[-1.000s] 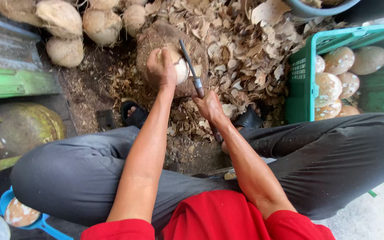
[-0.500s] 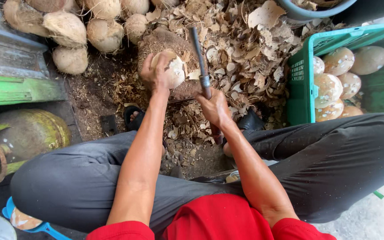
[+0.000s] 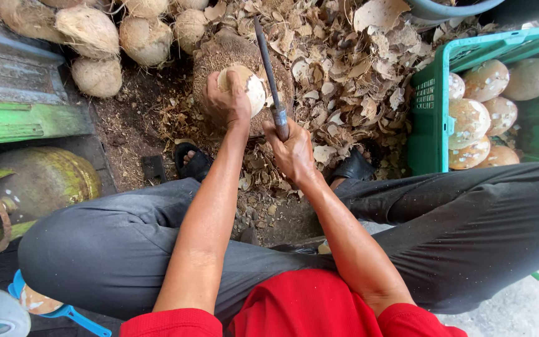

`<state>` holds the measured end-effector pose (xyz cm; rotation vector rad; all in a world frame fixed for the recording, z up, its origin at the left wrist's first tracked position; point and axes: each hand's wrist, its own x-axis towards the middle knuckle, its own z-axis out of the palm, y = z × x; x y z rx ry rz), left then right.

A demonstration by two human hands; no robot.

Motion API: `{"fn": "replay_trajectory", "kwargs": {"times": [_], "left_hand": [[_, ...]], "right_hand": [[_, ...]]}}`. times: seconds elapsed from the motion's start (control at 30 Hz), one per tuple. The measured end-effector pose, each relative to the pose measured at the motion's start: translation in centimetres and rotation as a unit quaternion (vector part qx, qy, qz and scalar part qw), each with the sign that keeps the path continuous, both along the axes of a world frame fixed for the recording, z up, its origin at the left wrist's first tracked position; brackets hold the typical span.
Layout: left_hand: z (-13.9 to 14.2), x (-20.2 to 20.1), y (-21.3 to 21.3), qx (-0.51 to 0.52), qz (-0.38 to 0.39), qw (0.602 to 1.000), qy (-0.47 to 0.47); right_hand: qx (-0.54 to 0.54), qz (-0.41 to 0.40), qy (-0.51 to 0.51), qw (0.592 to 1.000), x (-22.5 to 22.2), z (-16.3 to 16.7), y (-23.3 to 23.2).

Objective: The person sits on the ground and husks coconuts, holding each coconut against a wooden chopping block and striking off the fibrous husk with a machete. Husked coconuts are set aside and a new unhusked coconut is picked up to continue.

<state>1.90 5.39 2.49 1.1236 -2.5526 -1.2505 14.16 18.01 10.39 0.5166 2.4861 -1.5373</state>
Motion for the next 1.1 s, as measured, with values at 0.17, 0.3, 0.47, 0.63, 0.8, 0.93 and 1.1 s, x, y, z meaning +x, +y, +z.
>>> {"fn": "replay_trajectory", "kwargs": {"times": [0.17,0.3,0.47,0.63,0.8,0.93,1.1], "left_hand": [[-1.1,0.4,0.9,-0.048,-0.043,0.993,0.098],[-1.7,0.4,-1.1,-0.011,-0.085,0.993,0.075],[-1.7,0.1,-3.2,0.028,-0.179,0.971,0.156],[-1.0,-0.3,-2.2,-0.024,-0.141,0.984,0.107],[-1.7,0.4,-1.8,-0.033,-0.135,0.981,0.136],[-2.1,0.4,-2.3,-0.003,-0.154,0.974,0.169],[-2.0,0.0,-2.3,-0.009,-0.128,0.979,0.156]], "right_hand": [[-0.032,0.038,-0.151,0.987,-0.5,-2.3,0.6],[-0.021,0.075,-0.084,0.993,-0.7,-4.1,2.5],[-0.116,0.133,-0.222,0.959,-1.2,-3.0,4.5],[-0.116,0.041,-0.096,0.988,-1.0,-0.1,1.5],[-0.171,-0.025,0.004,0.985,-0.6,-0.5,1.4],[-0.12,-0.008,-0.116,0.986,-0.2,-3.3,1.1],[-0.11,0.0,-0.148,0.983,-0.2,-3.9,1.3]]}}
